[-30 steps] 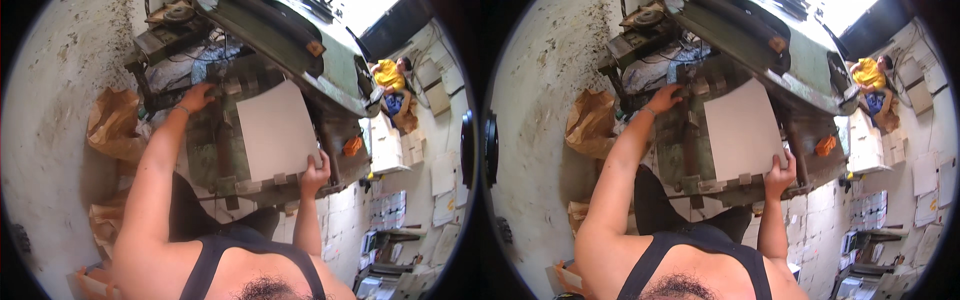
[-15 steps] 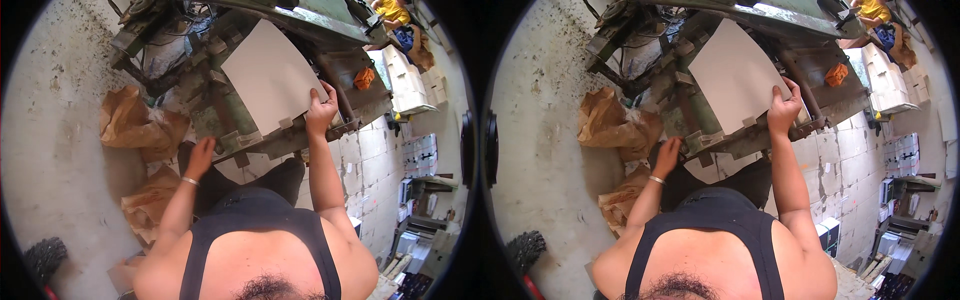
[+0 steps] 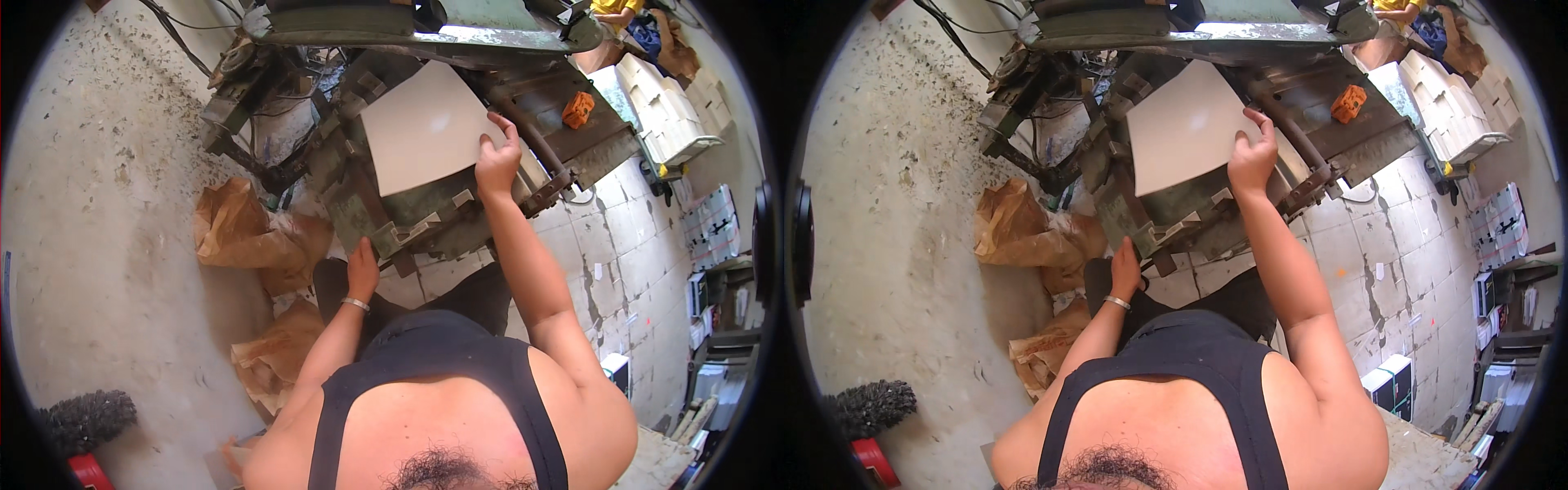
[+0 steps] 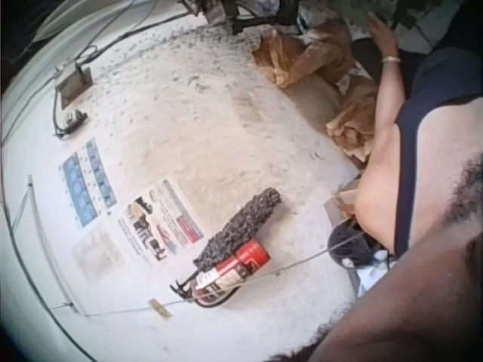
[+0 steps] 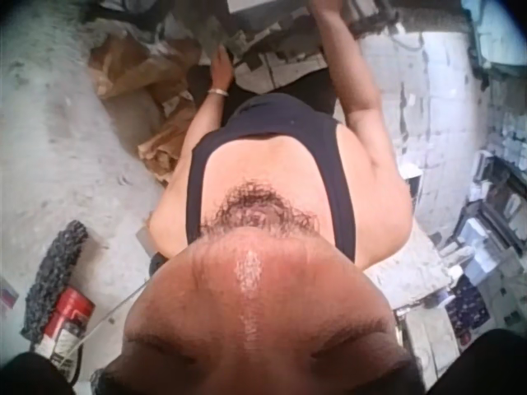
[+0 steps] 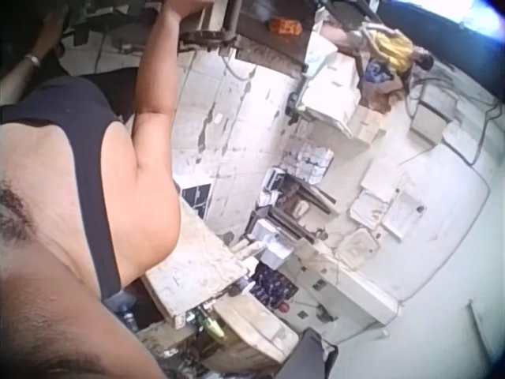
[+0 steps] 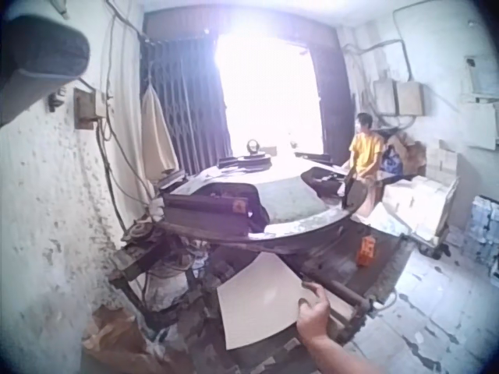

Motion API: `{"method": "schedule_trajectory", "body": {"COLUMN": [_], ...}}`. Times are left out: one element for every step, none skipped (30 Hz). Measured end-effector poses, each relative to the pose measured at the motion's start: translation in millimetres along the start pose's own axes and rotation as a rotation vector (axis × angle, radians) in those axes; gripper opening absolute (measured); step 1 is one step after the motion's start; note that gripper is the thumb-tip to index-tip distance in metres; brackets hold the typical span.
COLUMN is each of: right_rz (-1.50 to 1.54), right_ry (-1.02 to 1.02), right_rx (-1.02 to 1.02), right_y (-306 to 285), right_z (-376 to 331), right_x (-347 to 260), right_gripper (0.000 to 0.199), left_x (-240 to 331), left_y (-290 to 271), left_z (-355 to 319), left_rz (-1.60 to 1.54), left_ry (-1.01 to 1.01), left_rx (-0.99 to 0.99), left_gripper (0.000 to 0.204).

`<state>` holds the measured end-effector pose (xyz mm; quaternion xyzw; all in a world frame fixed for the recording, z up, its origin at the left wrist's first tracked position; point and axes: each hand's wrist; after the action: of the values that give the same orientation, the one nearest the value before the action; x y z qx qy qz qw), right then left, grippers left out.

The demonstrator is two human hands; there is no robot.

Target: The person removes a cut paper sample from a cutting machine, folds it, and holds it against a block of paper. The person then picks up a sheet of paper and positions it onto the machine bed against the guides.

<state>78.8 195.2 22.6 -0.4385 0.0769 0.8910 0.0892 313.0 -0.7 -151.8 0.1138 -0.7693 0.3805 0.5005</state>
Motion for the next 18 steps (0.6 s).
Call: {"method": "schedule_trajectory", "body": {"right_rz": [0.004, -0.038, -0.083, -0.088, -0.091, -0.063, -0.036, -0.042, -0.057, -0.067, -0.062, -0.060, -0.058, -0.052, -0.021, 0.004, 0.000, 0.007], "right_ry": [-0.003, -0.049, -0.094, -0.147, -0.147, -0.142, -0.137, -0.135, -0.161, -0.186, -0.186, -0.155, -0.123, -0.123, -0.131, -0.135, -0.132, -0.123], "right_rx": [0.002, -0.035, -0.070, -0.057, -0.052, -0.041, -0.030, -0.023, -0.013, -0.007, -0.008, -0.007, -0.007, -0.005, -0.013, -0.016, -0.006, 0.018], "right_y": [-7.7, -15.9, -22.3, -25.4, -26.6, -27.8, -30.2, -32.7, -30.0, -27.7, -28.0, -29.6, -30.3, -30.8, -31.6, -35.0, -34.9, -30.5], "right_z": [-3.5, -6.0, -8.1, -10.1, -10.9, -10.9, -11.7, -14.7, -16.4, -17.6, -17.9, -18.0, -17.7, -17.1, -16.8, -17.2, -18.6, -18.9], "right_x": [-7.5, -16.0, -22.4, -22.0, -18.2, -12.9, -8.5, -4.5, -2.3, -3.0, -4.5, -7.5, -9.1, -8.0, -5.6, -3.8, -2.5, -2.8], "right_gripper": [0.035, 0.035, 0.035, 0.034, 0.034, 0.034, 0.033, 0.033, 0.033, 0.032, 0.032, 0.032, 0.032, 0.032, 0.031, 0.030, 0.030, 0.030], "left_x": [5.7, 11.2, 10.5, 8.8, 7.5, 5.3, 3.2, 1.0, -5.1, -12.9, -20.6, -21.8, -22.0, -21.9, -20.1, -14.4, -10.6, -6.7], "left_y": [-1.4, -2.2, -2.2, -3.0, -3.9, -4.3, -5.1, -5.4, -3.8, -2.8, -2.6, -3.4, -4.3, -9.1, -14.5, -23.7, -29.9, -38.0], "left_z": [0.6, 1.4, 3.2, 6.3, 9.5, 13.2, 17.4, 20.5, 25.7, 30.4, 35.2, 39.8, 45.9, 54.2, 62.7, 71.3, 74.2, 76.4], "left_rz": [0.059, 0.118, 0.119, 0.176, 0.233, 0.236, 0.277, 0.318, 0.319, 0.375, 0.430, 0.433, 0.279, 0.202, 0.126, -0.030, -0.115, -0.185], "left_ry": [-0.059, -0.120, -0.116, -0.112, -0.108, -0.105, -0.081, -0.056, -0.055, 0.019, 0.093, 0.095, -0.038, -0.100, -0.166, -0.452, -0.592, -0.741], "left_rx": [-0.032, -0.065, -0.066, -0.076, -0.087, -0.093, -0.105, -0.117, -0.117, -0.099, -0.081, -0.078, -0.223, -0.296, -0.364, -0.629, -0.766, -0.885], "left_gripper": [0.063, 0.064, 0.064, 0.062, 0.061, 0.061, 0.055, 0.050, 0.050, 0.054, 0.057, 0.057, 0.062, 0.064, 0.066, 0.071, 0.074, 0.076]}}
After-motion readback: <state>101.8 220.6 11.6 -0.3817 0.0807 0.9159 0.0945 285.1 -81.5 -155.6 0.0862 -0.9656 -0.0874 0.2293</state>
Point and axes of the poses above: each hand's wrist, its own z-axis towards the middle knuckle, its own y-axis out of the palm, x = y × z, and after that the axes turned 12 degrees about -y, right-handed
